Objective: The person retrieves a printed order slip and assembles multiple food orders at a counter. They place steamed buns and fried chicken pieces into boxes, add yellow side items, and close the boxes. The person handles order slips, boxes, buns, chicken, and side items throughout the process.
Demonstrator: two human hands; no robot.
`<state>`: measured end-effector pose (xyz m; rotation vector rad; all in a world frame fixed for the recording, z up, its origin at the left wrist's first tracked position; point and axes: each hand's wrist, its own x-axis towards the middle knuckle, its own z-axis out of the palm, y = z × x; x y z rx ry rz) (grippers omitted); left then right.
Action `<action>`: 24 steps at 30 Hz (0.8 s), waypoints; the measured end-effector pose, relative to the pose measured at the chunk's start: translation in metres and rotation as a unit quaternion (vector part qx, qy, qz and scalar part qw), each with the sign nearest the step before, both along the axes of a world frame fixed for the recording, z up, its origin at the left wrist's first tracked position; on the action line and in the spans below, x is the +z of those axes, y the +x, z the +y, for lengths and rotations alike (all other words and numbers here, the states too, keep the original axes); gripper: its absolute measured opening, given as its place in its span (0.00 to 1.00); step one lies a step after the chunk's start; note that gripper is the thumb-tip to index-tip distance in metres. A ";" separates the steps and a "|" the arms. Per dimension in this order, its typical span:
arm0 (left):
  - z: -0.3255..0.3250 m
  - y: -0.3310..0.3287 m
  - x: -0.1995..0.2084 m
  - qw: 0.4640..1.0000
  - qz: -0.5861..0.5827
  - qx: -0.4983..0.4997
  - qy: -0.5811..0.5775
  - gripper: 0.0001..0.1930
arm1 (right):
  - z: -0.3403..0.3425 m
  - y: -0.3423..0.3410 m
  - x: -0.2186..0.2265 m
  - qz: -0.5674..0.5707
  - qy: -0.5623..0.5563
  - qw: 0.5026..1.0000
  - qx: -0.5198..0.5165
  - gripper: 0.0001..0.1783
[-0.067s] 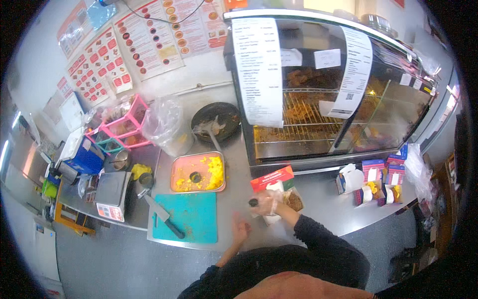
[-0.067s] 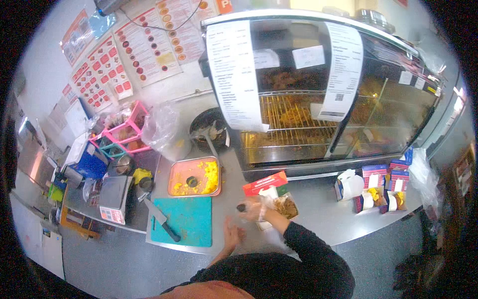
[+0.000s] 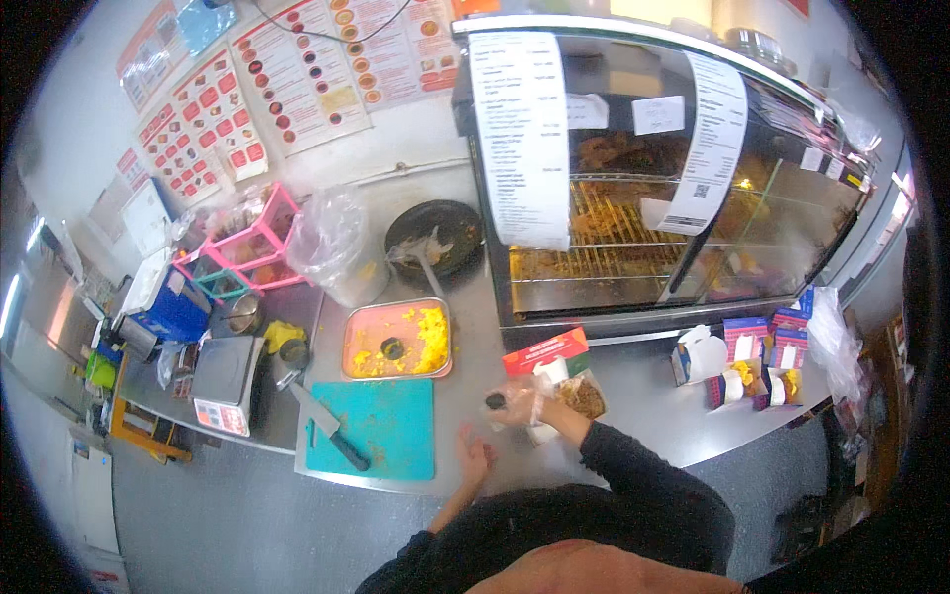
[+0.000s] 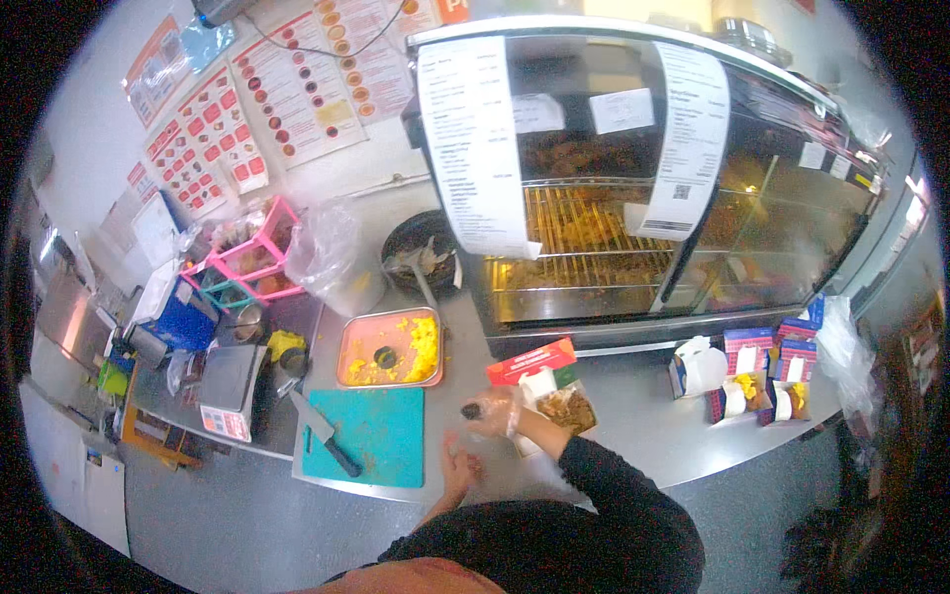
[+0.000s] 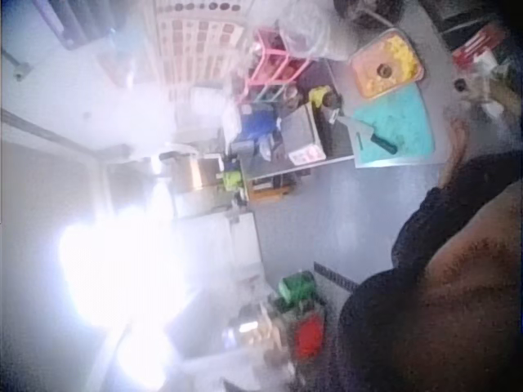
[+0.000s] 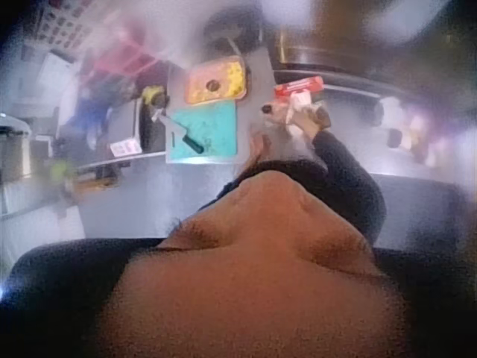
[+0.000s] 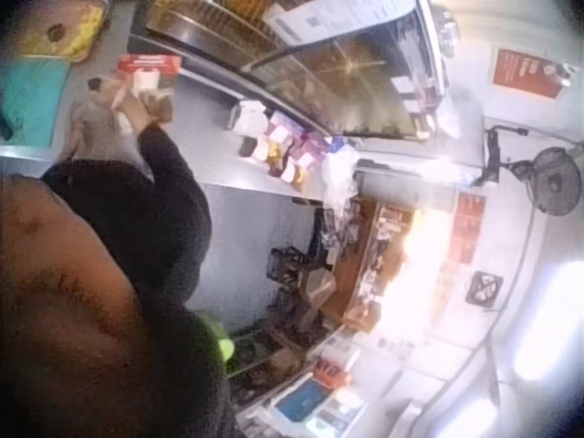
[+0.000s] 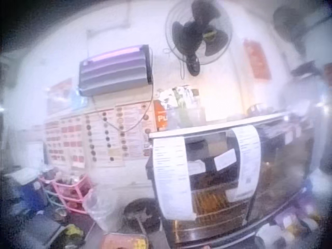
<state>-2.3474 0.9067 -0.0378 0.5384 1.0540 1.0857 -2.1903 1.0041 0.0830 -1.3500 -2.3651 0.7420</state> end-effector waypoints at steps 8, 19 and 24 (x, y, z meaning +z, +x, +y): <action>-0.023 -0.074 0.048 0.974 0.151 0.137 0.097 0.28 | 0.124 -0.150 -0.041 0.412 -0.016 0.884 -0.222 0.20; 0.028 -0.250 0.097 0.983 0.044 0.178 0.018 0.19 | 0.371 -0.171 -0.009 0.233 0.413 0.867 -0.154 0.06; 0.079 -0.335 0.108 0.975 0.054 0.206 0.055 0.15 | 0.416 -0.152 -0.066 -0.026 0.299 0.908 -0.294 0.09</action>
